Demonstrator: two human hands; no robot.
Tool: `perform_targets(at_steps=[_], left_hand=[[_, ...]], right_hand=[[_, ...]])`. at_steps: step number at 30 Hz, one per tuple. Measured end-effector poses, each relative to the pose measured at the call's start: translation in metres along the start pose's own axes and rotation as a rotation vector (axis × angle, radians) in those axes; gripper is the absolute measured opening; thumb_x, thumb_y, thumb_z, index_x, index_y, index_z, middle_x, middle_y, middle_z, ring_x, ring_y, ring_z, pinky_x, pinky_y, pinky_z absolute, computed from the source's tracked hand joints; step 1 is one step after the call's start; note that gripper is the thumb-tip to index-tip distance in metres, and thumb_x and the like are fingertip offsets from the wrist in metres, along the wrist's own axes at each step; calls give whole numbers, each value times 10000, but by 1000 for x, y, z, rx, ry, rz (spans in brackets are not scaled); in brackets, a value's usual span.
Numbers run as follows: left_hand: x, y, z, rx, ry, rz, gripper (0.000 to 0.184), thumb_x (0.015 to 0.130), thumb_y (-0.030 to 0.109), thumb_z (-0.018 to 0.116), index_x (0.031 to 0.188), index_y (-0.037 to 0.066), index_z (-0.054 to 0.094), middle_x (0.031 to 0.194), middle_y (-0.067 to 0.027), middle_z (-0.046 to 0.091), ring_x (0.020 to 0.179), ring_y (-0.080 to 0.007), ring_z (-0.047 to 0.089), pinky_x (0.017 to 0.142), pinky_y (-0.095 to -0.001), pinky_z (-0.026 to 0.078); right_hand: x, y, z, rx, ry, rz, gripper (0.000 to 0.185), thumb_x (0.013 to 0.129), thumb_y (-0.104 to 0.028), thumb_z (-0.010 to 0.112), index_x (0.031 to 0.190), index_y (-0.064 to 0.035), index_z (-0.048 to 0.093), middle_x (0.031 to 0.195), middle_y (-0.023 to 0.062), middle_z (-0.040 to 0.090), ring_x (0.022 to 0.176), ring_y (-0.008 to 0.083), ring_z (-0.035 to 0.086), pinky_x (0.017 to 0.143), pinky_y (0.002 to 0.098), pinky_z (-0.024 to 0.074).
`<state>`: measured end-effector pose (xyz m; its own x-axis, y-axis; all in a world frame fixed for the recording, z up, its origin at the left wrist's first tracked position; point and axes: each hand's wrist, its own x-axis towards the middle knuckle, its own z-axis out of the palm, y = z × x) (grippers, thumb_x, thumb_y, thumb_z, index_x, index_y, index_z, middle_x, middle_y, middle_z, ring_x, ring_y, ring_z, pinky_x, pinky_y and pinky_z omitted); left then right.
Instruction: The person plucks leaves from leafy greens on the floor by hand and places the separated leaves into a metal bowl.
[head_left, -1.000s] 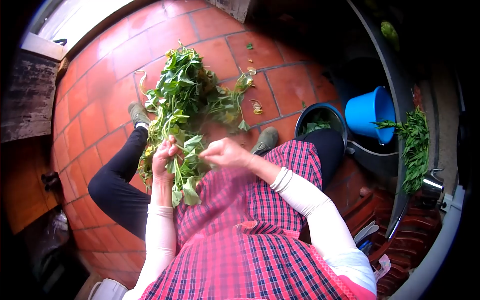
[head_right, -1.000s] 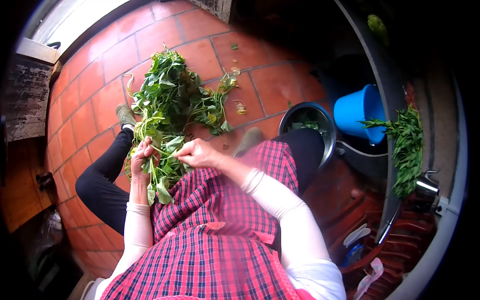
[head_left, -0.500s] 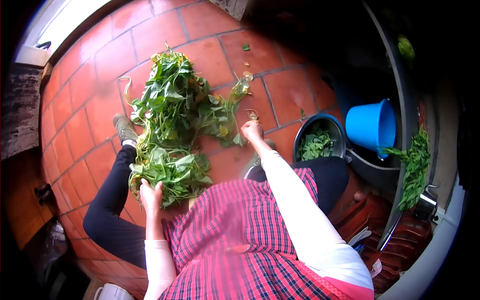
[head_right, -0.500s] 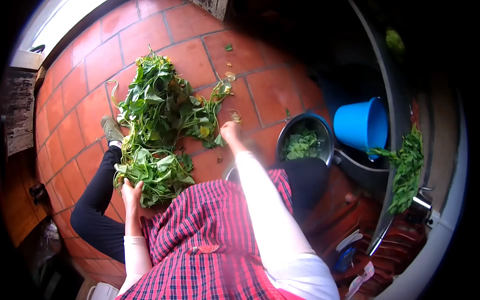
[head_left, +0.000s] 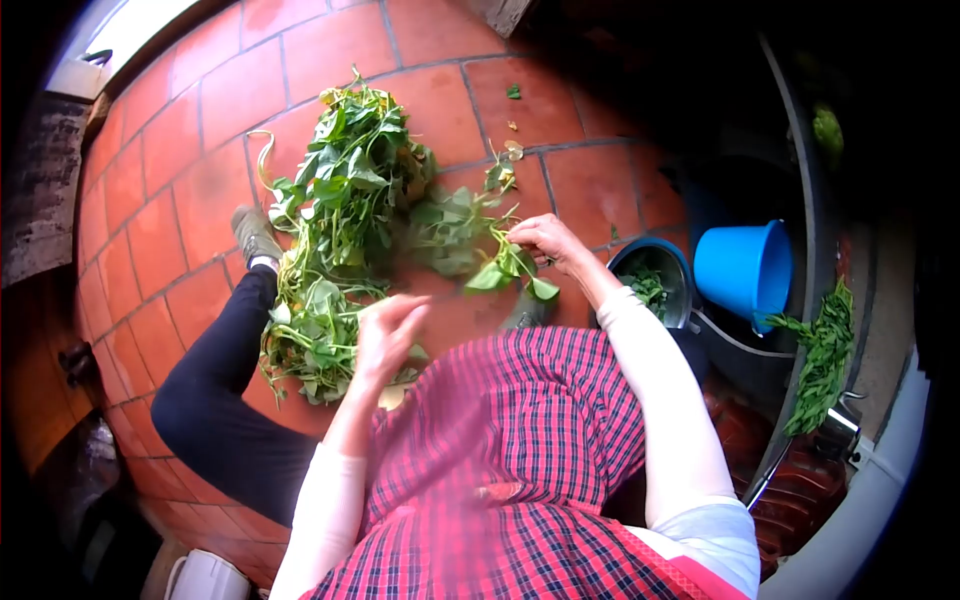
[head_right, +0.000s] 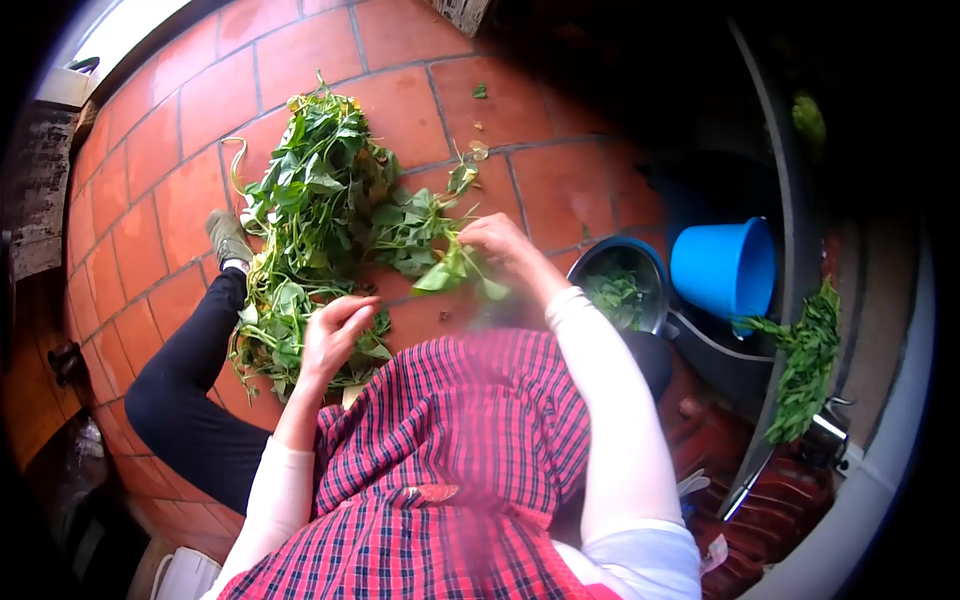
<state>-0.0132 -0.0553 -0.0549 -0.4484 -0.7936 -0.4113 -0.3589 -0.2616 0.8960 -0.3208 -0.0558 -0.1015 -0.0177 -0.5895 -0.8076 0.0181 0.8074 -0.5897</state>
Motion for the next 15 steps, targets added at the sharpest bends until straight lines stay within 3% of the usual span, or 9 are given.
perform_targets(at_steps=[2, 3, 4, 6, 7, 8, 10, 12, 15], left_hand=[[5, 24, 19, -55, -34, -121, 306, 793, 258, 611, 935, -11, 645, 798, -126, 650, 718, -148, 609, 669, -293, 473], [9, 27, 29, -45, -21, -114, 306, 845, 272, 598, 914, -23, 640, 725, -4, 581, 663, -57, 484, 606, -221, 398], [10, 30, 38, -353, -49, -273, 381, 840, 352, 606, 874, -26, 635, 727, -14, 586, 646, -76, 493, 613, -223, 405], [25, -3, 45, -675, -192, -438, 441, 824, 420, 606, 872, -18, 627, 749, -40, 614, 661, -120, 543, 624, -228, 428], [26, 3, 44, -1008, -336, -560, 444, 809, 438, 609, 875, -1, 621, 776, -68, 632, 656, -160, 577, 599, -233, 450], [21, 13, 47, -1110, -375, -631, 363, 829, 358, 613, 898, 3, 603, 791, -82, 637, 621, -168, 578, 571, -241, 473], [14, 17, 50, -1109, -433, -514, 263, 839, 278, 611, 923, 30, 587, 795, -67, 631, 615, -165, 588, 562, -250, 497], [5, 22, 41, -1155, -357, -464, 178, 851, 216, 590, 935, 59, 573, 803, -53, 621, 646, -163, 610, 583, -261, 520], [-1, 27, 42, -1358, -284, -422, 153, 878, 203, 544, 918, 58, 563, 808, -51, 605, 837, -229, 597, 850, -440, 477]], right_hand=[[-52, -31, 29, -150, -71, -194, 139, 783, -156, 614, 797, -30, 670, 639, -20, 563, 532, 42, 449, 459, 209, 335], [-73, -37, 44, -222, -107, -291, 120, 808, -145, 611, 816, -42, 671, 612, -35, 537, 472, 23, 394, 411, 190, 285], [-88, -37, 53, -268, -158, -391, 163, 815, -157, 608, 858, -12, 670, 654, -13, 582, 547, 40, 469, 477, 193, 362], [-109, -33, 70, -405, -179, -573, 197, 824, -165, 596, 874, 15, 659, 673, 1, 605, 621, 53, 514, 553, 214, 416], [-125, -37, 78, -478, -135, -546, 216, 823, -173, 595, 888, 26, 648, 672, 30, 615, 642, 61, 533, 590, 242, 442], [-133, -35, 86, -533, -69, -551, 214, 804, -181, 600, 886, 11, 650, 674, 51, 617, 634, 64, 532, 588, 251, 442], [-148, -31, 92, -585, -59, -535, 217, 786, -184, 592, 887, -2, 654, 679, 73, 625, 648, 73, 555, 606, 263, 455], [-158, -20, 92, -555, -10, -550, 191, 768, -190, 570, 844, -45, 668, 669, 81, 637, 630, 135, 600, 593, 291, 468], [-173, -7, 93, -672, 121, -578, 191, 745, -201, 555, 831, -81, 676, 685, 119, 639, 638, 216, 629, 599, 330, 480]])
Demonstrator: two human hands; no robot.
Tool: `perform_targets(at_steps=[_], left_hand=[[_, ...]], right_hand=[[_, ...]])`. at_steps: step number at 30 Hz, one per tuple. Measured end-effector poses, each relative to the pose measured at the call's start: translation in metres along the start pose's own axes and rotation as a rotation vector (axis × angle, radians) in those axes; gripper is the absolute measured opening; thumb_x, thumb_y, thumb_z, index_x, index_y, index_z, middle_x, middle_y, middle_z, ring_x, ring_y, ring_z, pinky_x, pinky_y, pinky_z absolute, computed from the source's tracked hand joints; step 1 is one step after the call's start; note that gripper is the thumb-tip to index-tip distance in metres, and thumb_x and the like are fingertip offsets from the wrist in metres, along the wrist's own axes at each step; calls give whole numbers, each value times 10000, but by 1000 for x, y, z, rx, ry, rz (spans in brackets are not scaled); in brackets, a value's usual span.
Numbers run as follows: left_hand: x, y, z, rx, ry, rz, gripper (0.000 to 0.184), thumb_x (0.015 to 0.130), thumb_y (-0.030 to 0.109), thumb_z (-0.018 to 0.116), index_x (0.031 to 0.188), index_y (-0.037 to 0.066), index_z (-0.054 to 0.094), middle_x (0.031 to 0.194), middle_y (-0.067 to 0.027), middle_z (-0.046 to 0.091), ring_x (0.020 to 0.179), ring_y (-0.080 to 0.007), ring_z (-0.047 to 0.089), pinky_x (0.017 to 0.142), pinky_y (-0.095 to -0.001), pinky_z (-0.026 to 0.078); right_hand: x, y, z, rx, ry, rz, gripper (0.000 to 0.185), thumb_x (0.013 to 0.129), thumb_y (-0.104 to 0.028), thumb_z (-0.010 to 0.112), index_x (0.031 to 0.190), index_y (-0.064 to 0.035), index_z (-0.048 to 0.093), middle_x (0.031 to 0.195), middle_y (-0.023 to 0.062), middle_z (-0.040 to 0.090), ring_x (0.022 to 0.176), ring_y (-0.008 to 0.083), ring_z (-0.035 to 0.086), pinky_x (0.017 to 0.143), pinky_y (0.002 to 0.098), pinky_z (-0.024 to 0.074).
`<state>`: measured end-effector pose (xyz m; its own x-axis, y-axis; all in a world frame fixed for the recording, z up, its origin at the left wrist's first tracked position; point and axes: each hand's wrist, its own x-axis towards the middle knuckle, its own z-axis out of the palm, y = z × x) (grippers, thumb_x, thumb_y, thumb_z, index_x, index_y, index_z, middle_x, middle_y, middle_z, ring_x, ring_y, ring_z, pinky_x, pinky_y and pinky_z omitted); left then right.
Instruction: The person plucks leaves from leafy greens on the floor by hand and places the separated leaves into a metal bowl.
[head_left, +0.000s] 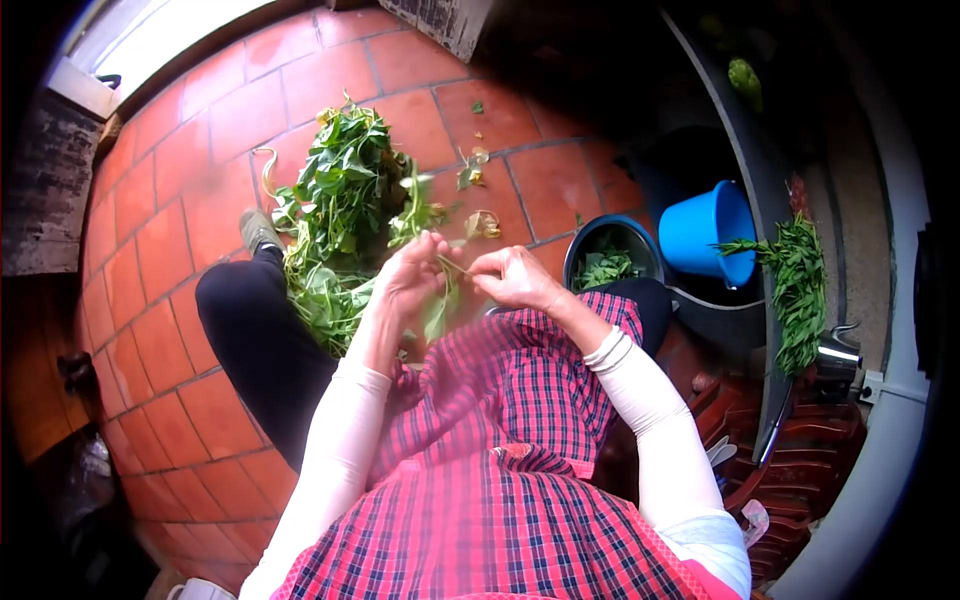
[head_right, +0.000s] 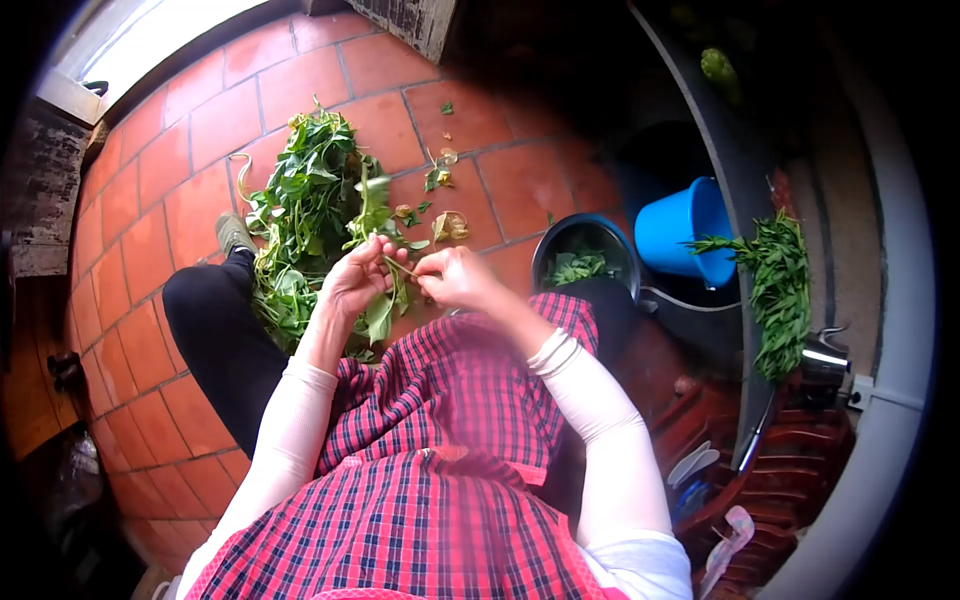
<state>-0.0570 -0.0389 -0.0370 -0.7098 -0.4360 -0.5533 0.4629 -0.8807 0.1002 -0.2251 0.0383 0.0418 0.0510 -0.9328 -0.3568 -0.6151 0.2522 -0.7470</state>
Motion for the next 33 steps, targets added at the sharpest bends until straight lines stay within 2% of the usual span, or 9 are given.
perform_targets(at_steps=[6, 7, 10, 16, 25, 26, 28, 31, 33], left_hand=[[4, -12, -12, -24, -46, 18, 148, 897, 158, 510, 903, 11, 499, 770, -68, 509, 667, -199, 503, 770, -421, 480], [5, -7, -19, -190, -99, -42, 163, 911, 164, 485, 918, 2, 483, 779, -67, 503, 650, -180, 499, 767, -396, 490], [-7, 5, -8, -172, 118, 53, 180, 914, 145, 474, 942, -33, 469, 799, -98, 509, 729, -227, 533, 818, -418, 490], [7, -8, -17, -260, 113, 111, 197, 894, 130, 508, 983, -37, 450, 915, -152, 507, 939, -319, 520, 930, -465, 418], [-2, -6, -3, -298, 218, 128, 176, 911, 129, 464, 1012, -12, 496, 820, -97, 527, 810, -225, 533, 926, -433, 421], [-3, -4, -20, 110, 12, 249, 189, 914, 143, 459, 1020, -8, 501, 804, -84, 523, 795, -210, 523, 873, -407, 430], [-7, 11, -41, -85, -183, 76, 243, 918, 203, 449, 1041, 3, 514, 779, -51, 509, 738, -167, 485, 718, -324, 414], [-22, 25, -41, 11, 49, 124, 353, 905, 361, 473, 1090, 61, 466, 704, 7, 405, 594, -126, 351, 560, -261, 327], [-11, 37, -95, 221, 130, 198, 358, 903, 394, 461, 1066, 75, 451, 655, 27, 332, 539, -102, 282, 500, -244, 267]], right_hand=[[-10, 28, 27, -300, 446, 99, 216, 765, -232, 488, 739, -49, 598, 709, 190, 609, 680, 402, 588, 606, 470, 471], [-1, 56, 27, -452, 595, 222, 208, 786, -190, 484, 698, -30, 586, 665, 177, 617, 600, 325, 614, 527, 424, 476], [-2, 127, 10, 608, 430, 378, 132, 841, -129, 519, 792, -36, 599, 568, 7, 536, 459, 71, 492, 408, 225, 400], [-14, 30, 36, 1153, -203, 247, 299, 825, -313, 639, 940, -39, 604, 685, -31, 529, 598, 40, 492, 527, 181, 402], [-5, 16, 77, 1283, -98, 308, 256, 739, -71, 692, 961, -10, 578, 815, 31, 616, 699, 89, 580, 600, 210, 469], [-5, 16, 77, 1245, -121, 288, 293, 789, -75, 610, 1062, 1, 539, 876, 47, 605, 764, 117, 586, 658, 253, 493], [-9, 14, 77, 998, -93, 208, 260, 810, -77, 574, 1054, 7, 544, 863, 39, 603, 753, 108, 576, 655, 246, 484], [-12, 22, 99, 469, -36, -53, 216, 836, -118, 539, 1020, -9, 569, 823, 64, 601, 767, 146, 577, 681, 282, 468], [-14, 26, 135, -32, 364, -617, 182, 829, -186, 544, 915, -26, 568, 758, 117, 584, 645, 287, 578, 639, 388, 470]])
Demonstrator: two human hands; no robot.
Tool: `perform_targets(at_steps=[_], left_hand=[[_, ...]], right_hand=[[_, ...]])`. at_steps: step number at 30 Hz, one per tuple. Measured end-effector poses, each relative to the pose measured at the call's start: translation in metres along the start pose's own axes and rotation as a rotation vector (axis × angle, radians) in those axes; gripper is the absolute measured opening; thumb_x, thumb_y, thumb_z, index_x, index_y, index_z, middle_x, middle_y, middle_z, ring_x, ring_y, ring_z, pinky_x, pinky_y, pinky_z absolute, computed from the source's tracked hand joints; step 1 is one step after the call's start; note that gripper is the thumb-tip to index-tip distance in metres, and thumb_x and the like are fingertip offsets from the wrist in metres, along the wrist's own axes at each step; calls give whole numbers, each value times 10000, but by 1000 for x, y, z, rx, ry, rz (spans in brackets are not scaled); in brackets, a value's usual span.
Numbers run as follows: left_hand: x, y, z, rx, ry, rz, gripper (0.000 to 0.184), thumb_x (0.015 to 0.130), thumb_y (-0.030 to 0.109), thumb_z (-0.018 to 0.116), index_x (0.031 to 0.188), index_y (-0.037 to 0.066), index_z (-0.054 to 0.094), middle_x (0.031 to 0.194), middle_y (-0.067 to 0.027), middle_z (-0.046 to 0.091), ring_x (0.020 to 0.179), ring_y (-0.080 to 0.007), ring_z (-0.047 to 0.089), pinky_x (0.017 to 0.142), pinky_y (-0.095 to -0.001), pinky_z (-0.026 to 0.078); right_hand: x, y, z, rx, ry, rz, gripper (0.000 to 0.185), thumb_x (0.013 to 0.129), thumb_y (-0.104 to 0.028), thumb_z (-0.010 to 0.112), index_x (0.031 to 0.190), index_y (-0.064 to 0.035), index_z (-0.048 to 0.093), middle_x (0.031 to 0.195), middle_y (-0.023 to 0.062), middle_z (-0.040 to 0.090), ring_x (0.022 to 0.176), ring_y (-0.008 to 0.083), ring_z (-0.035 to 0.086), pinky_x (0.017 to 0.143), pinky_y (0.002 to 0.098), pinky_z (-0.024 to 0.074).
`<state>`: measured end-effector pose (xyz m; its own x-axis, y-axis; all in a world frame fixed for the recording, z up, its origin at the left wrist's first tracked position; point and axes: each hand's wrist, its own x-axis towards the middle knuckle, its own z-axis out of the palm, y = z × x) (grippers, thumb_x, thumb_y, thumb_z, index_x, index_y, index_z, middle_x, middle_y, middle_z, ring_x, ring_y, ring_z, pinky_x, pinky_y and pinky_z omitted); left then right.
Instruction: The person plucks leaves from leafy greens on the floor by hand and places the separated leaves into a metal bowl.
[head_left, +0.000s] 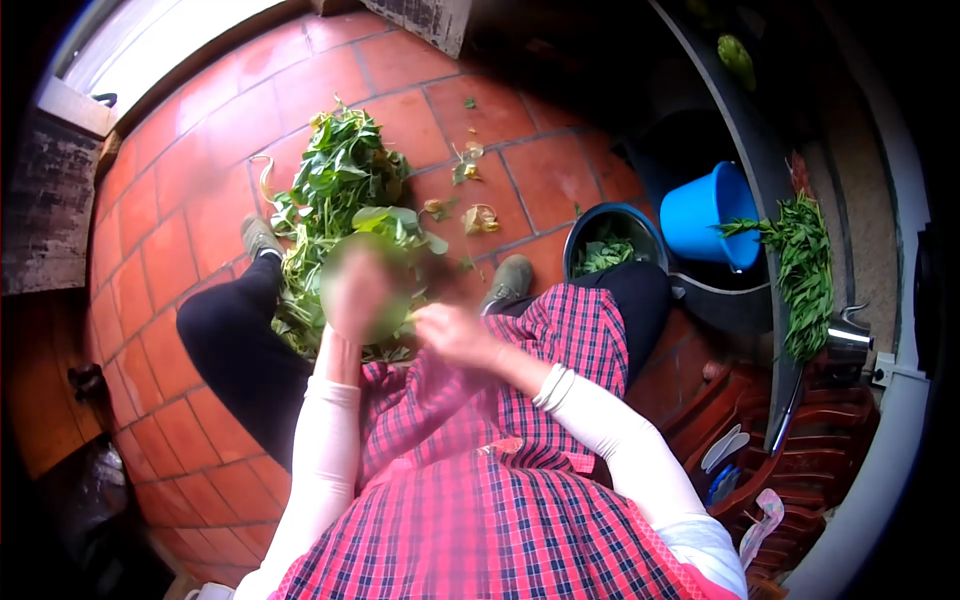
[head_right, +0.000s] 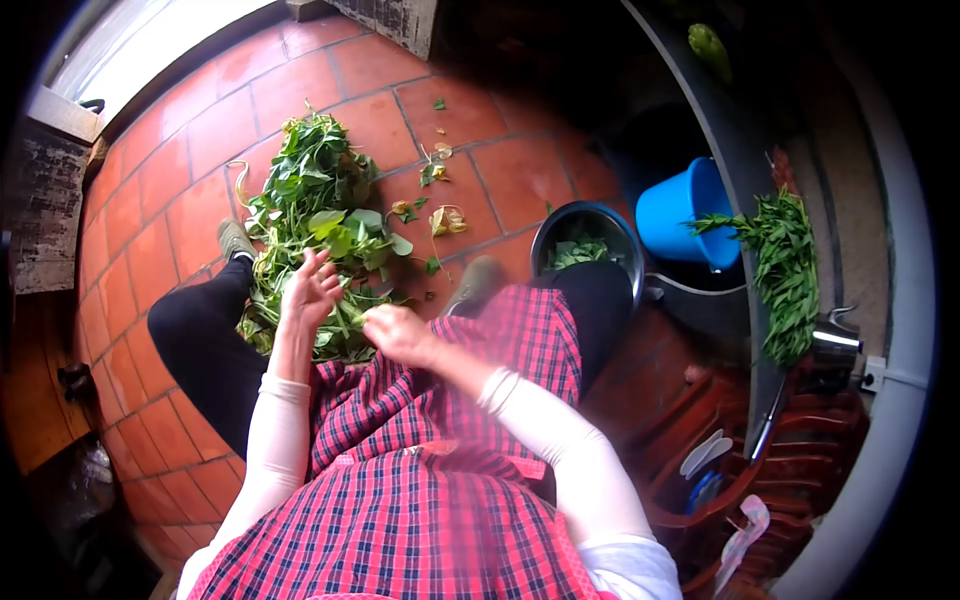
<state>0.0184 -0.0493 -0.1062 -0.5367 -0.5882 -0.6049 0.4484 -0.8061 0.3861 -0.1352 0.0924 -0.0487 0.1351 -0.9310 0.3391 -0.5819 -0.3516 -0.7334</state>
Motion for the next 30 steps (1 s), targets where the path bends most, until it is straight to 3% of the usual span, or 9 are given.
perform_targets(at_steps=[2, 8, 11, 13, 16, 21, 25, 28, 30], left_hand=[[-13, 5, -15, 235, 23, 78, 335, 916, 402, 428, 999, 79, 453, 585, 50, 260, 475, -81, 220, 443, -231, 217], [-39, -32, -42, 408, 88, 190, 343, 951, 385, 332, 864, 79, 461, 503, 52, 223, 394, -76, 165, 370, -232, 171], [-61, -9, -64, 551, 153, 199, 326, 953, 378, 333, 840, 99, 459, 500, 50, 236, 380, -75, 171, 344, -233, 154], [-68, 1, -64, 344, 270, 91, 310, 954, 361, 341, 840, 98, 460, 499, 49, 240, 379, -74, 172, 343, -231, 154], [-71, 8, -68, 107, 345, 11, 293, 956, 343, 350, 843, 97, 462, 499, 48, 246, 377, -73, 173, 342, -229, 155], [-76, 21, -67, -208, 400, -102, 294, 958, 339, 344, 850, 94, 466, 497, 48, 252, 375, -70, 177, 340, -224, 165], [-88, 36, -72, 101, 346, 23, 273, 946, 331, 385, 865, 85, 473, 514, 38, 290, 377, -66, 227, 342, -213, 205], [-101, 57, -85, 437, 712, 85, 232, 921, 303, 470, 871, 77, 479, 549, 18, 364, 386, -72, 311, 344, -211, 264], [-104, 59, -104, 848, 630, 197, 308, 823, 245, 627, 969, 12, 488, 737, -86, 545, 620, -207, 559, 567, -365, 490]], right_hand=[[6, -30, -1, 116, -217, 413, 152, 822, -159, 498, 858, -19, 545, 781, 181, 555, 675, 381, 552, 659, 455, 460], [6, 56, 78, -63, -234, 896, 275, 749, -200, 465, 656, 9, 617, 723, 223, 607, 689, 392, 600, 638, 454, 481], [-47, 162, 124, -219, -195, 1112, 220, 727, -177, 531, 694, 11, 641, 719, 217, 635, 705, 320, 648, 634, 432, 511], [-10, 145, 58, -168, -157, 1268, 293, 794, -289, 534, 796, -20, 650, 760, 184, 639, 733, 331, 635, 623, 415, 493], [31, 123, 58, 160, -56, 916, 370, 702, -387, 660, 901, -77, 628, 882, 178, 639, 779, 321, 623, 687, 392, 482], [66, 69, 67, -210, -612, 620, 660, 629, -465, 708, 1188, -228, 450, 833, 132, 649, 798, 317, 630, 679, 406, 489], [39, 122, 108, -450, -758, 595, 567, 629, -366, 688, 1146, -183, 547, 861, 148, 640, 810, 321, 625, 677, 412, 488], [44, 152, 78, -527, -685, 770, 420, 638, -284, 679, 1029, -137, 634, 922, 162, 637, 836, 312, 622, 709, 405, 491], [57, 160, 32, -307, -514, 813, 391, 633, -245, 712, 991, -104, 645, 954, 177, 632, 835, 295, 628, 711, 381, 491]])
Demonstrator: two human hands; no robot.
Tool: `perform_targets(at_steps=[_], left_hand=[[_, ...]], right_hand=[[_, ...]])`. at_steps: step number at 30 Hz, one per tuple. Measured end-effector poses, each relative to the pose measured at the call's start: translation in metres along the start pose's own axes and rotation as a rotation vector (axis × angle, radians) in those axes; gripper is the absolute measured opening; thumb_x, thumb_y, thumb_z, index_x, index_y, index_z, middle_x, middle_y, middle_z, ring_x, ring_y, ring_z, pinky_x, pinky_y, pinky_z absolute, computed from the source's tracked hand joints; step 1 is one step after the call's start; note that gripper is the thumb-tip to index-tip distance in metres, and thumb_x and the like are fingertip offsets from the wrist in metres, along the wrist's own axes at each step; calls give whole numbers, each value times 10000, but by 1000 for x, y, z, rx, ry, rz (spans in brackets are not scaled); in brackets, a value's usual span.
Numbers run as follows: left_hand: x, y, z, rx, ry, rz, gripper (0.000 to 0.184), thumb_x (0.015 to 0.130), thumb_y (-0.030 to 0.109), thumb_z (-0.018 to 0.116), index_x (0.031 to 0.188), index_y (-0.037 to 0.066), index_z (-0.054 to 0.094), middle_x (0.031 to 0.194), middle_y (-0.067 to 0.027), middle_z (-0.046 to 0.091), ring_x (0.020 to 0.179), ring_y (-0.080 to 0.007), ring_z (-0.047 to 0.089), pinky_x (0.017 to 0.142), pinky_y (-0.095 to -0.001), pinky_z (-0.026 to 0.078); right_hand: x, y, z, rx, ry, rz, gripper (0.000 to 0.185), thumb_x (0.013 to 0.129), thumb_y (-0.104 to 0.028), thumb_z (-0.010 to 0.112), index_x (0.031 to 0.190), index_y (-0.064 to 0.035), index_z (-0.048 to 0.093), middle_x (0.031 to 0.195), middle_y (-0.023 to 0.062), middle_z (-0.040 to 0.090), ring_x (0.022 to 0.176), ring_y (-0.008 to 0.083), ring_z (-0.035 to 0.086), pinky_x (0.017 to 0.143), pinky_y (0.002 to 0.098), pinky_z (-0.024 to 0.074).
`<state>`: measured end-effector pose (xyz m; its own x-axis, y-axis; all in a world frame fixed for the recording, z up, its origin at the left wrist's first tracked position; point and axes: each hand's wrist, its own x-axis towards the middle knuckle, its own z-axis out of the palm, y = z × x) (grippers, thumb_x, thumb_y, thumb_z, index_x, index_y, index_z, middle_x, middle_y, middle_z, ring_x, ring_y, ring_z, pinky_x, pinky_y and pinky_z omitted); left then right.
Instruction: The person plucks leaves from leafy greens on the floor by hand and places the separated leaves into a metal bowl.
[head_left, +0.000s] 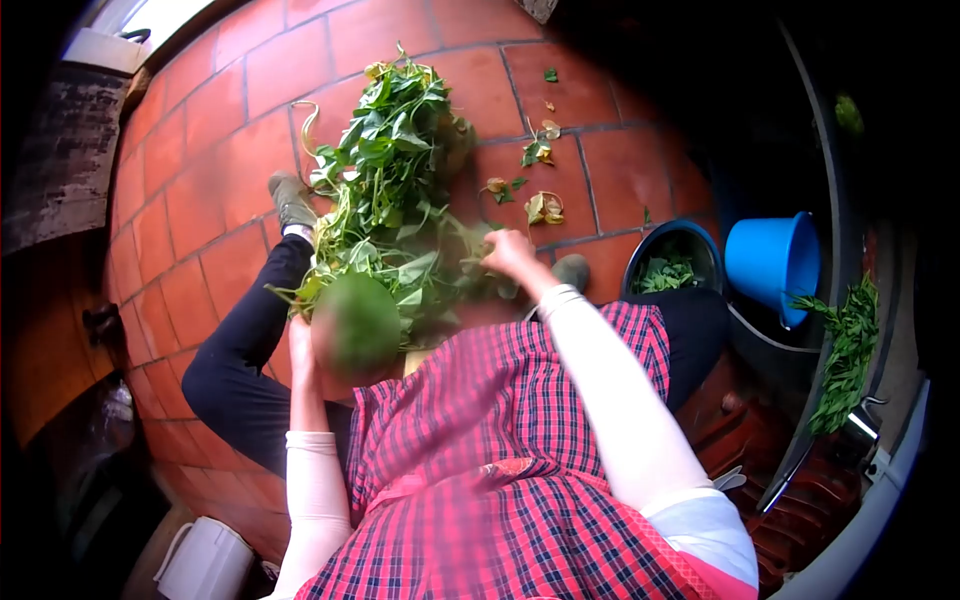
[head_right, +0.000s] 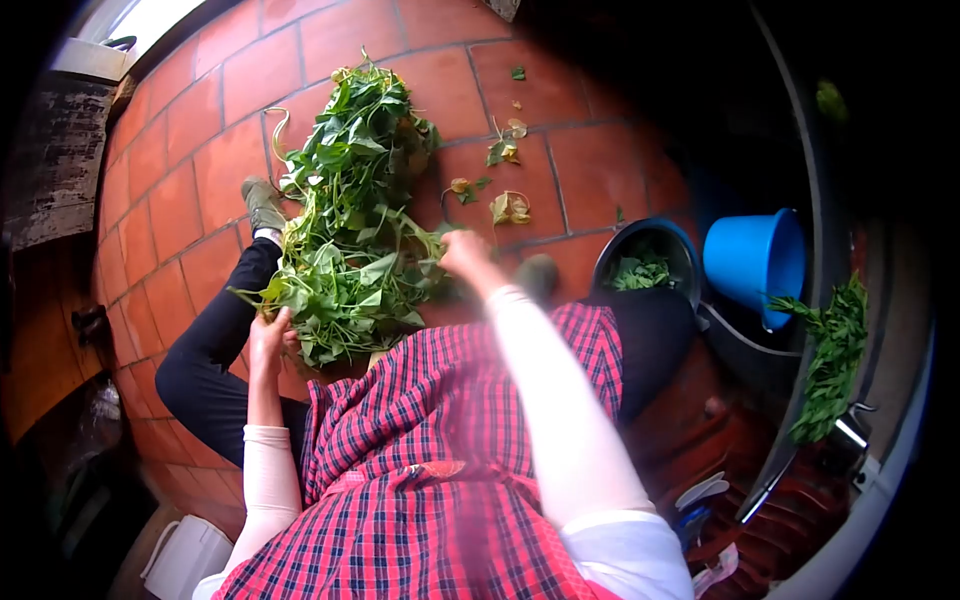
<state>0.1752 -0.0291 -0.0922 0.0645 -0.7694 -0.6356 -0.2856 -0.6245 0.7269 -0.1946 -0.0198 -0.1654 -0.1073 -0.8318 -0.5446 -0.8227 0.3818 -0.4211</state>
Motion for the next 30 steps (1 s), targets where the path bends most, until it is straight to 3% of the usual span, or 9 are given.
perform_targets(at_steps=[2, 4, 8, 10, 14, 19, 22, 26, 30], left_hand=[[-9, 11, 28, 904, 463, 165, 526, 746, 244, 700, 1094, -65, 455, 1015, -230, 546, 948, -350, 533, 836, -448, 431], [-24, 27, 52, 968, 549, 368, 691, 703, 217, 726, 1210, -106, 385, 1254, -289, 387, 1155, -400, 385, 1001, -421, 284], [-40, 83, 89, 710, 16, 967, 539, 788, 163, 652, 1230, -56, 434, 1134, -207, 541, 1048, -284, 524, 918, -360, 393], [-53, 118, 133, 18, -464, 204, 463, 850, 214, 596, 1227, -19, 462, 1049, -127, 598, 978, -191, 563, 857, -305, 440], [-60, 114, 198, -558, -691, -156, 485, 872, 279, 564, 1265, 28, 431, 1089, -83, 563, 976, -168, 552, 822, -310, 458], [-60, 109, 186, -783, -863, 37, 453, 838, 119, 545, 1265, 28, 425, 1176, -129, 544, 1069, -227, 532, 926, -381, 431], [-64, 108, 176, -730, -917, 40, 433, 848, 98, 535, 1260, 17, 431, 1152, -110, 559, 1022, -225, 562, 925, -368, 432], [-67, 106, 177, -132, -807, 248, 325, 845, 63, 540, 1165, 9, 528, 1064, -60, 602, 968, -147, 565, 892, -292, 431], [-66, 102, 165, -203, -751, 40, 471, 748, -53, 440, 1214, -14, 498, 1115, -90, 588, 956, -160, 571, 849, -282, 446]], right_hand=[[11, 23, -34, 222, -127, -52, 404, 626, -214, 744, 985, -66, 635, 907, 151, 647, 808, 223, 635, 689, 328, 485], [-3, 28, -73, 495, -162, -133, 312, 672, -165, 729, 930, -32, 615, 762, 31, 626, 720, 103, 589, 610, 261, 464], [-60, -12, -144, 508, -169, -207, 241, 684, -169, 715, 858, -50, 600, 660, 11, 552, 633, 70, 554, 504, 273, 440], [-77, -20, -140, 328, 79, -389, 234, 672, -173, 707, 847, -61, 600, 663, 45, 567, 610, 108, 568, 507, 285, 448], [-127, -57, -101, -141, 533, -605, 117, 659, -146, 594, 731, -75, 537, 690, 90, 533, 626, 281, 576, 540, 363, 480], [-168, -70, -110, 574, 496, -504, 288, 726, -94, 676, 989, -6, 598, 882, 159, 643, 765, 206, 647, 669, 269, 502], [-155, -65, -135, 510, 715, -395, 129, 750, -80, 652, 846, 5, 645, 752, 146, 647, 677, 214, 644, 611, 293, 495], [-131, -73, -127, 207, 409, -212, 347, 681, -359, 711, 803, -38, 666, 691, 157, 629, 672, 280, 639, 600, 353, 487], [-85, -29, -118, 561, 595, -235, 186, 767, -154, 658, 678, 4, 616, 582, -11, 539, 564, 34, 433, 500, 243, 387]])
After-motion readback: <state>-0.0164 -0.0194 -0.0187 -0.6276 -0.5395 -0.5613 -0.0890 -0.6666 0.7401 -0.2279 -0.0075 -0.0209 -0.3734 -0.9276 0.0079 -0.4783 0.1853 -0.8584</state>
